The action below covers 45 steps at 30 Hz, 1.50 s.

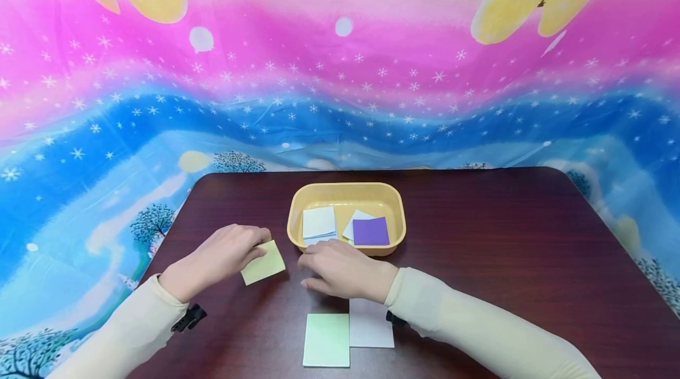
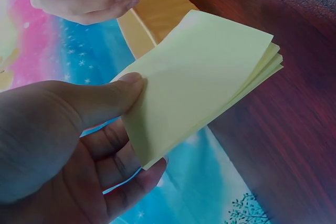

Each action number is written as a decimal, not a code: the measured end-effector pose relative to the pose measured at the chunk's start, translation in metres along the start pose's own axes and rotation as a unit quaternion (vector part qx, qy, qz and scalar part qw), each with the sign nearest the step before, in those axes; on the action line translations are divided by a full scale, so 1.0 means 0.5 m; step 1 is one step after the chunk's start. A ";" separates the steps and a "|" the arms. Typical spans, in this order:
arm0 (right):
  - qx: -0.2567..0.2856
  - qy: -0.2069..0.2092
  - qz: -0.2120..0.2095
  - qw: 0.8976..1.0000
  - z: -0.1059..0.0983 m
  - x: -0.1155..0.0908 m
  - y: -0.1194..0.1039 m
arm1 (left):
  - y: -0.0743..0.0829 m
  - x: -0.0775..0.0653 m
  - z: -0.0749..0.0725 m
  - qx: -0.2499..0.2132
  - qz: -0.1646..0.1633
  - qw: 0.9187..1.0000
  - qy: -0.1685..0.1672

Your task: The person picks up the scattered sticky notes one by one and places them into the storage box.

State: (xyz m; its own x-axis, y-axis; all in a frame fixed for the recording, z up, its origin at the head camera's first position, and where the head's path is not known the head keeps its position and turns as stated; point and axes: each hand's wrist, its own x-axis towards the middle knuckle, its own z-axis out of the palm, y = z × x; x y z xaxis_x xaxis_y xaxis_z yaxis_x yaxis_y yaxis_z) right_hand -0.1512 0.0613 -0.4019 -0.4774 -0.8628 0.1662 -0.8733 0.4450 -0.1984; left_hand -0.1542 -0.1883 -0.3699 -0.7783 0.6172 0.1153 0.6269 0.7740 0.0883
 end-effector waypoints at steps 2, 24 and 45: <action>-0.001 0.001 0.000 1.000 -0.003 -0.001 0.000 | 0.000 0.001 -0.002 0.001 0.001 1.000 0.000; 0.011 0.034 -0.001 0.999 -0.027 -0.009 0.009 | 0.017 0.020 -0.036 0.005 0.022 0.999 0.023; 0.017 0.024 0.019 0.999 -0.048 -0.013 0.019 | 0.029 0.040 -0.061 0.004 0.022 0.999 0.038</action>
State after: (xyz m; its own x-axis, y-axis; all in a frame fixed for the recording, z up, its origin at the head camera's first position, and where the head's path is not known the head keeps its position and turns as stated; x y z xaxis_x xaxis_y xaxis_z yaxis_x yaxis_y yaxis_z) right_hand -0.1585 0.0770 -0.3817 -0.5146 -0.8326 0.2049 -0.8514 0.4677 -0.2376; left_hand -0.1597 -0.1688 -0.3360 -0.7453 0.6382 0.1930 0.6595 0.7482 0.0728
